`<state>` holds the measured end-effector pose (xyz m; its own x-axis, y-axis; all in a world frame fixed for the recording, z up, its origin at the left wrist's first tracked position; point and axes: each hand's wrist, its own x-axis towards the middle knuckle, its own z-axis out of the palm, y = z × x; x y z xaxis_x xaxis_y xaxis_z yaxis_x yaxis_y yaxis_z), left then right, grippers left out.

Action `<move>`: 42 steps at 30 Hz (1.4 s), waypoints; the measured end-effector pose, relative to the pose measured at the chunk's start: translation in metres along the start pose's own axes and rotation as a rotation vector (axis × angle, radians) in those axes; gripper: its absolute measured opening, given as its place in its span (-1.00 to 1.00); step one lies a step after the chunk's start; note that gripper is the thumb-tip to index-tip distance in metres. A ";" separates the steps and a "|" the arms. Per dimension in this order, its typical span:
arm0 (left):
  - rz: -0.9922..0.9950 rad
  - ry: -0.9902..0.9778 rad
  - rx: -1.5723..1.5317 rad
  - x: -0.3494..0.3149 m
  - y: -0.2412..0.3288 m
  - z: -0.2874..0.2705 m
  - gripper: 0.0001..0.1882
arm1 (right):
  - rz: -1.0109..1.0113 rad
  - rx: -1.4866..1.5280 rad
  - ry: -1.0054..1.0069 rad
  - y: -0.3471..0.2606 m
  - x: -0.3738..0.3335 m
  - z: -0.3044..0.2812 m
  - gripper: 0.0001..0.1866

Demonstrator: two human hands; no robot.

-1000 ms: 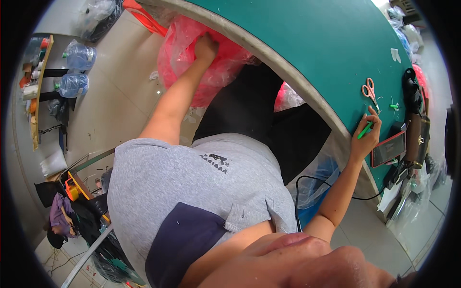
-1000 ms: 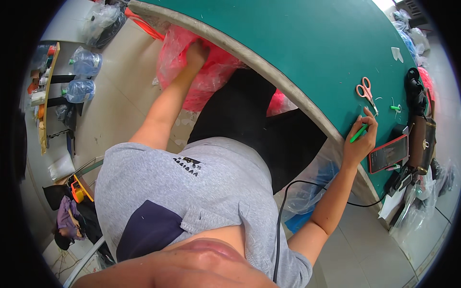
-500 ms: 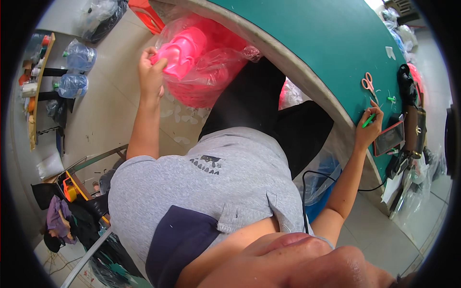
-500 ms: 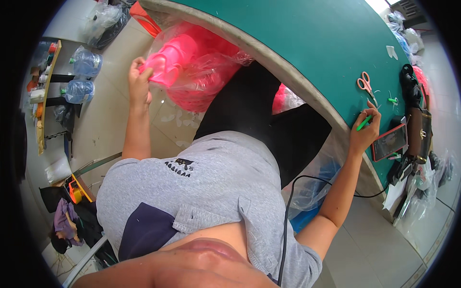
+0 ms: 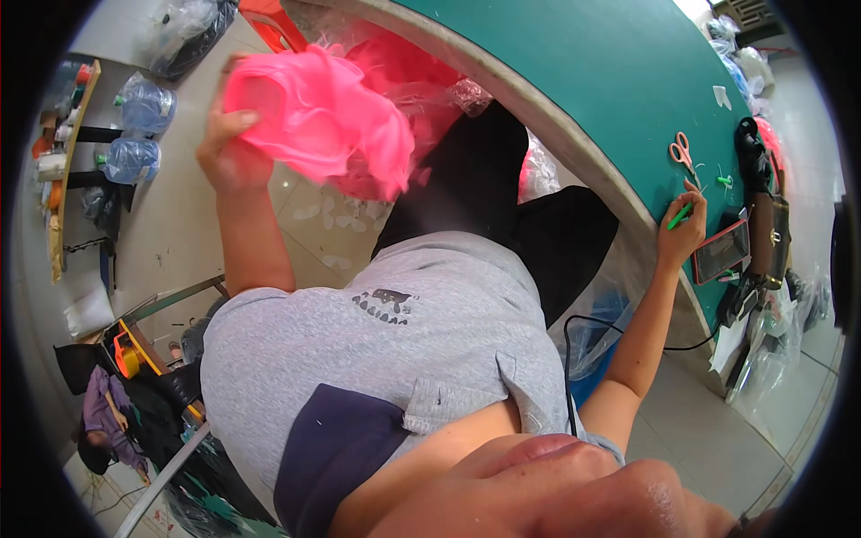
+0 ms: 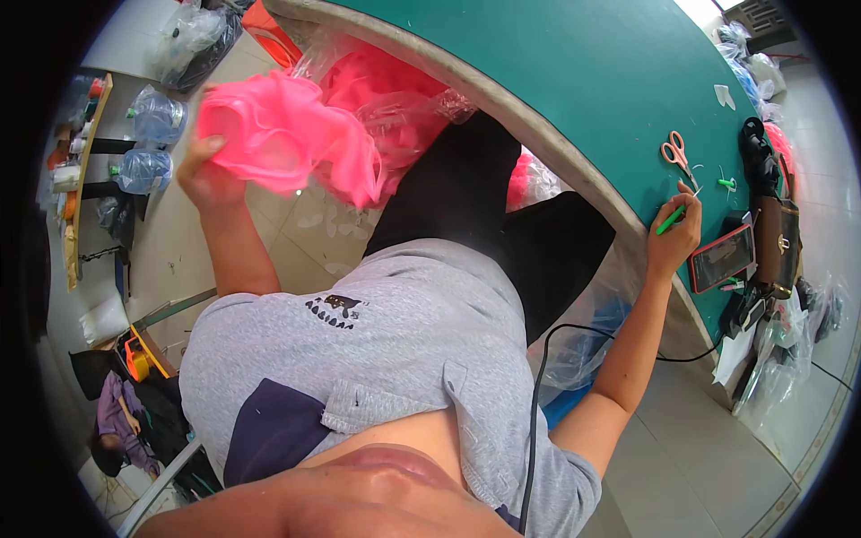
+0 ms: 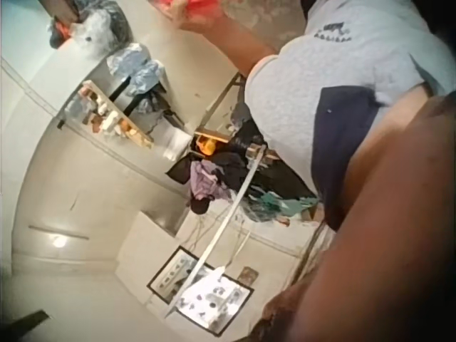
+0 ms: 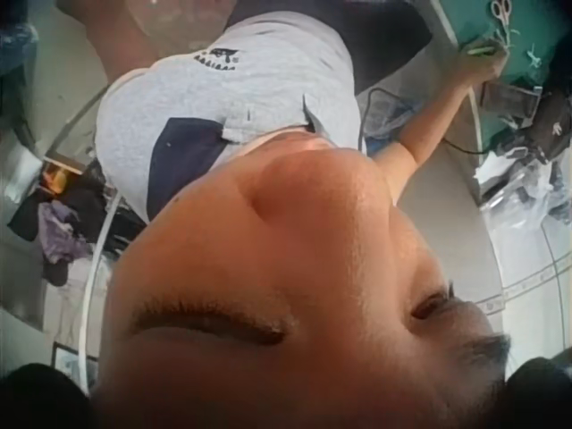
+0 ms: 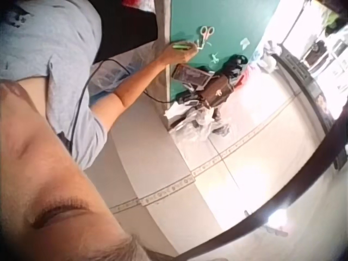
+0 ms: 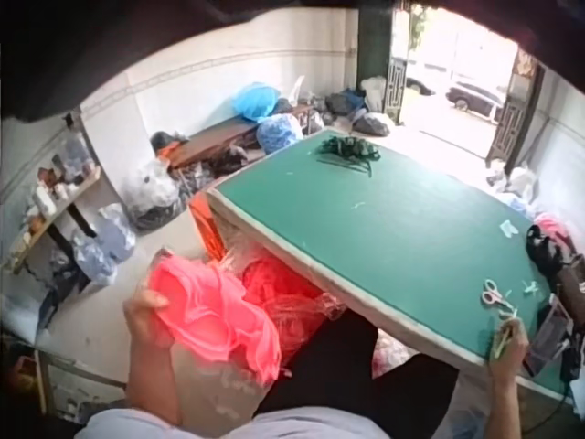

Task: Assembling and shaping a pink plastic decorative flower at a factory workbench.

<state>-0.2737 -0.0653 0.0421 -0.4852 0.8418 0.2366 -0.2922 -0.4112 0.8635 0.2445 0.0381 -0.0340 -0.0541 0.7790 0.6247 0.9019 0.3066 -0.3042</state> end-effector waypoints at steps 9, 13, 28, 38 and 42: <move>-0.305 -0.636 -0.701 -0.009 -0.019 0.063 -0.34 | -0.040 0.541 -0.145 -0.087 0.005 0.000 -0.83; -0.558 -0.718 -0.877 -0.007 -0.044 0.103 -0.33 | -0.035 1.269 -0.535 -0.138 0.004 0.022 -0.52; -0.988 -0.729 -1.498 0.010 -0.159 0.165 -0.14 | 0.213 0.650 0.137 -0.107 0.047 -0.056 -0.71; -0.936 -0.641 -0.935 -0.044 -0.163 0.173 -0.36 | -0.032 0.515 -0.133 -0.131 0.027 -0.018 -0.76; -0.972 -0.660 -1.043 -0.049 -0.155 0.171 -0.34 | -0.374 0.500 -0.259 -0.148 0.025 -0.007 -0.62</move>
<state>-0.0637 0.0166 -0.0269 0.5705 0.8011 0.1810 -0.8198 0.5422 0.1843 0.1125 0.0084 0.0316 -0.4812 0.6583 0.5789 0.4988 0.7487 -0.4366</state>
